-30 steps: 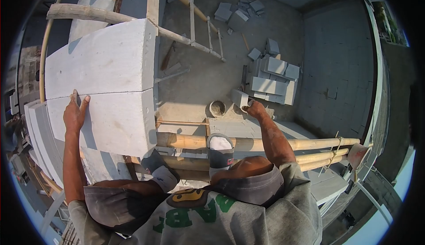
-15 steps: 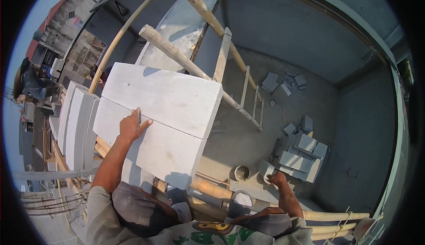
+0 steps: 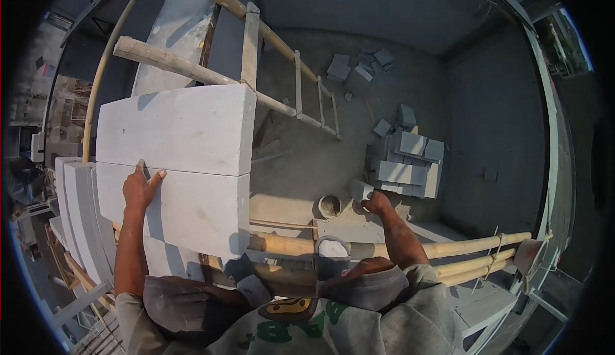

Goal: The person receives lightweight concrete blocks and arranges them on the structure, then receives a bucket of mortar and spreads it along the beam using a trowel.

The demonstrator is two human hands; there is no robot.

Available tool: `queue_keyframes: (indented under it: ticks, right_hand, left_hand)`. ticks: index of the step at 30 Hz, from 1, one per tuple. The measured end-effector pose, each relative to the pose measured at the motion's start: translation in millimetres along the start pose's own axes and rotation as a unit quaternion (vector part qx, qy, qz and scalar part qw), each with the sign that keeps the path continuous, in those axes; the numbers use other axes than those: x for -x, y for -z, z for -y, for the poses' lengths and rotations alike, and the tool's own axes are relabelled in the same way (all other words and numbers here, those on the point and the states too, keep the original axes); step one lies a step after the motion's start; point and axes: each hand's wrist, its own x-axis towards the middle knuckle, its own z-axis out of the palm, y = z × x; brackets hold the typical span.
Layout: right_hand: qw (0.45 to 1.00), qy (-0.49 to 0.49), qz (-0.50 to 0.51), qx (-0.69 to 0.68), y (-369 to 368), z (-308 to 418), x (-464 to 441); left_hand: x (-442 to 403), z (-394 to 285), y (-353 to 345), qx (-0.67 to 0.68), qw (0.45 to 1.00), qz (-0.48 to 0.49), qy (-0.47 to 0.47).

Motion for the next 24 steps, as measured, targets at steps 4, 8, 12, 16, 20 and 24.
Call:
queue_keyframes:
  ticks: [4, 8, 12, 16, 20, 24]
  right_hand:
    - [0.998, 0.016, -0.043, -0.032, -4, -7, 5]
    - [1.0, 0.001, -0.028, 0.003, 8, 5, 8]
    - [1.0, -0.007, 0.011, 0.002, 21, 19, 14]
    - [1.0, -0.013, -0.001, -0.011, 18, 23, 15]
    - [1.0, -0.012, 0.001, -0.009, 14, 20, 17]
    - [1.0, 0.011, 0.003, -0.006, 16, 14, 18]
  left_hand:
    - [-5, 6, -7, -0.025, 0.999, -0.02, -0.024]
    - [-8, 3, 0, -0.051, 0.998, 0.007, -0.019]
    - [-14, 4, 4, -0.087, 0.994, 0.025, -0.056]
    - [-26, -10, 23, -0.123, 0.985, 0.112, -0.049]
    - [-29, -12, 25, -0.123, 0.985, 0.105, -0.051]
    - [-23, -10, 23, -0.05, 0.995, 0.087, -0.012]
